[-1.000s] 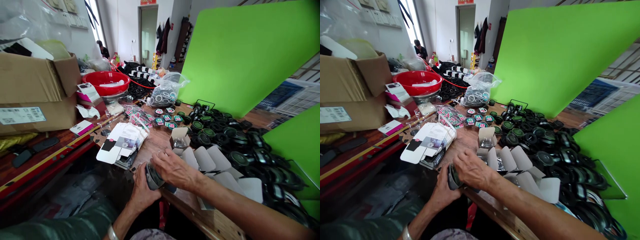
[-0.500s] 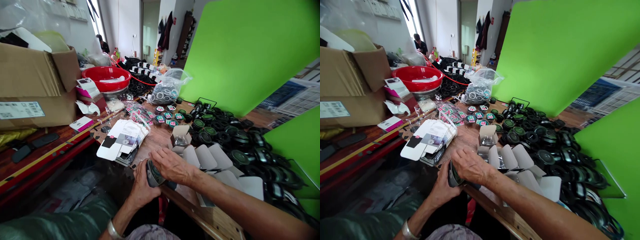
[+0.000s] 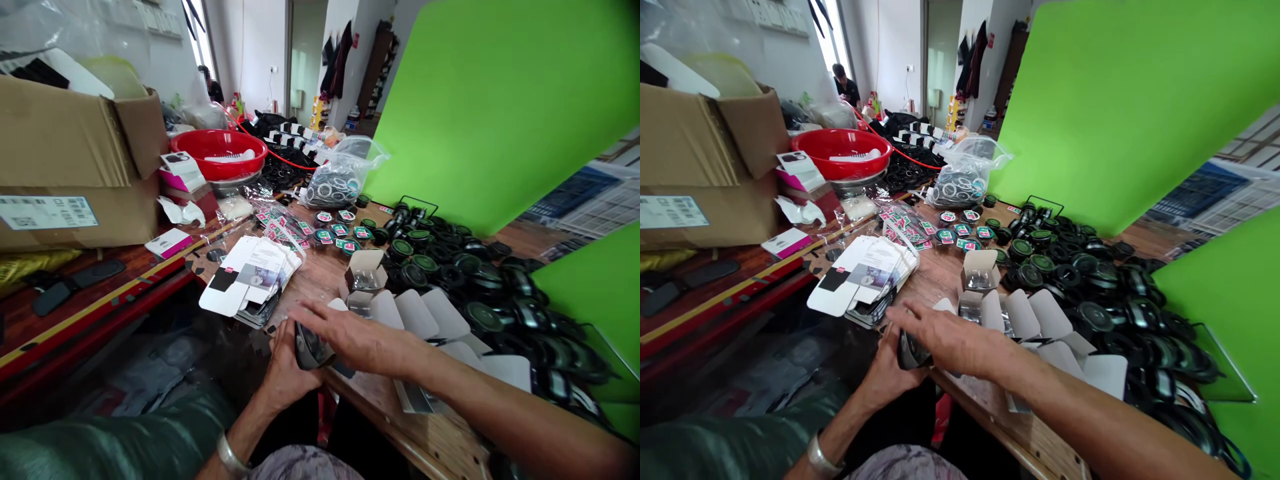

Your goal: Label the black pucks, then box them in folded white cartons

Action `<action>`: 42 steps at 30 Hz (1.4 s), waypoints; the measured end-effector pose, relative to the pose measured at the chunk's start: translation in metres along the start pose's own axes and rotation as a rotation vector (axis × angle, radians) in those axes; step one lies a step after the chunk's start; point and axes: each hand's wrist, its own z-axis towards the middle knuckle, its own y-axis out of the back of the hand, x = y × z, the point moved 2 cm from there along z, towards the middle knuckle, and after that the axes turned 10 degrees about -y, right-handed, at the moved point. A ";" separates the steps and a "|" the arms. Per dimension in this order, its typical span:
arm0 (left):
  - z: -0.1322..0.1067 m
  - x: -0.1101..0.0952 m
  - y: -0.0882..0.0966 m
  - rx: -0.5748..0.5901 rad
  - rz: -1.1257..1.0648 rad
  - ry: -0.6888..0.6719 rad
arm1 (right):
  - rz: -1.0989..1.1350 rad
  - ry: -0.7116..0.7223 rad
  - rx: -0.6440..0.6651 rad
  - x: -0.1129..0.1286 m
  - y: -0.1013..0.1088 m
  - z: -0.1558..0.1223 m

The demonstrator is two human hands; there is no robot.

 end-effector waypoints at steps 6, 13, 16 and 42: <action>-0.003 -0.002 -0.003 0.009 0.071 0.015 | 0.553 -0.194 -0.060 0.002 0.002 -0.006; -0.003 -0.011 -0.003 -0.031 0.107 0.035 | 0.695 -0.463 -0.308 -0.001 -0.035 0.002; -0.004 -0.011 -0.003 -0.026 0.108 0.040 | 0.732 -0.541 -0.273 0.001 -0.042 0.004; -0.005 -0.010 -0.011 -0.161 0.122 -0.040 | -0.099 -0.618 0.042 0.024 -0.018 0.010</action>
